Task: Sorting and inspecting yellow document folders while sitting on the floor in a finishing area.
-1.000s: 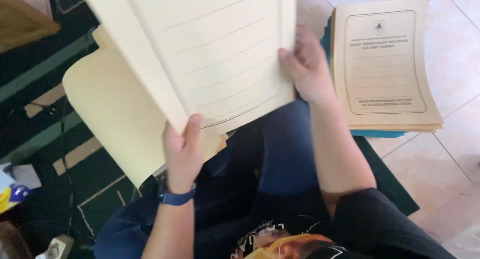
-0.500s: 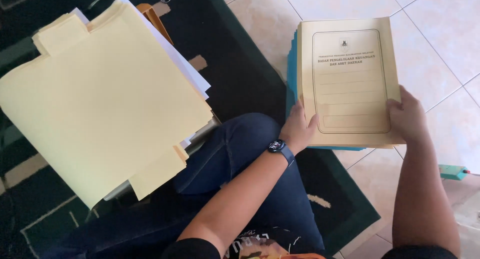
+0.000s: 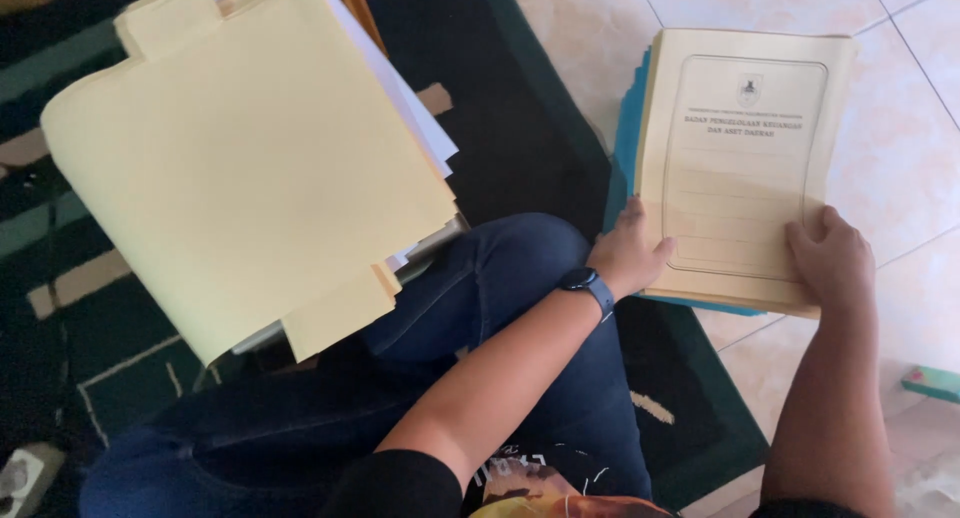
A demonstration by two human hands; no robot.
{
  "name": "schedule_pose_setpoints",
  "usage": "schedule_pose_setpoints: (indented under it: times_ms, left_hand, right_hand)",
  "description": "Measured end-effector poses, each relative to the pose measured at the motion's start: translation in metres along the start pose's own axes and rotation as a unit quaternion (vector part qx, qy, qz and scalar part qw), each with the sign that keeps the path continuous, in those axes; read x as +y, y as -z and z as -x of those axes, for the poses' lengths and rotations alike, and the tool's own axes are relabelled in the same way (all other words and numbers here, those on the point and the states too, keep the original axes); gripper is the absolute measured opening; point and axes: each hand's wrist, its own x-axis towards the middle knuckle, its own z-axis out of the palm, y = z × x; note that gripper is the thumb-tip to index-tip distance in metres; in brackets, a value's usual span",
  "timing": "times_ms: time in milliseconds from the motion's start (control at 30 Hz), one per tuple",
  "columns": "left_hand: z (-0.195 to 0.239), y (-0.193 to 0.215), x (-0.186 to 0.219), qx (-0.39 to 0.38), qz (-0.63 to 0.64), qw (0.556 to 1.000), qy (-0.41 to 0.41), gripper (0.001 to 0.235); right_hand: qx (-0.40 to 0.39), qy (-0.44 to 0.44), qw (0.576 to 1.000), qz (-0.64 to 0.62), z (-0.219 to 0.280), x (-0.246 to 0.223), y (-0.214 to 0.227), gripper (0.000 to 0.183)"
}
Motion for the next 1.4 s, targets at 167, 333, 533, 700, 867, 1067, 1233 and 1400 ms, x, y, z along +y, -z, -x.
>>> schedule_pose_setpoints:
  times_ms: [167,333,533,700,867,1067,1233,1400]
  left_hand:
    - [-0.003,-0.005,0.001,0.017,0.012,0.999,0.043,0.079]
    - [0.014,0.035,0.011,0.123,0.109,0.986,-0.02,0.09]
    - [0.164,0.282,-0.008,0.236,-0.036,0.944,-0.228,0.024]
    - [0.246,0.376,-0.136,0.0,-0.384,0.922,0.046,0.096]
    - [0.282,0.399,-0.16,-0.015,-0.317,0.947,0.038,0.092]
    - [0.26,0.389,-0.178,-0.006,-0.324,0.945,0.038,0.102]
    - [0.261,0.389,-0.181,-0.003,-0.303,0.951,0.056,0.111]
    - [0.281,0.412,-0.153,-0.031,-0.161,0.985,0.049,0.068]
  right_hand:
    - [-0.003,0.022,1.0,-0.006,-0.004,0.012,-0.005,0.041]
    - [0.063,0.068,0.995,0.038,0.04,-0.082,0.025,0.074]
    - [0.123,0.395,0.894,-0.17,0.141,-0.258,0.011,0.048]
    - [-0.144,0.557,0.801,-0.166,0.222,-0.408,0.01,0.054]
    - [-0.335,0.466,0.812,0.104,0.24,-0.485,-0.04,0.09]
    - [-0.318,0.475,0.8,0.182,0.245,-0.498,-0.072,0.112]
    - [-0.331,0.482,0.799,0.143,0.252,-0.501,-0.055,0.105]
    - [-0.347,0.493,0.789,0.118,0.253,-0.496,-0.05,0.106]
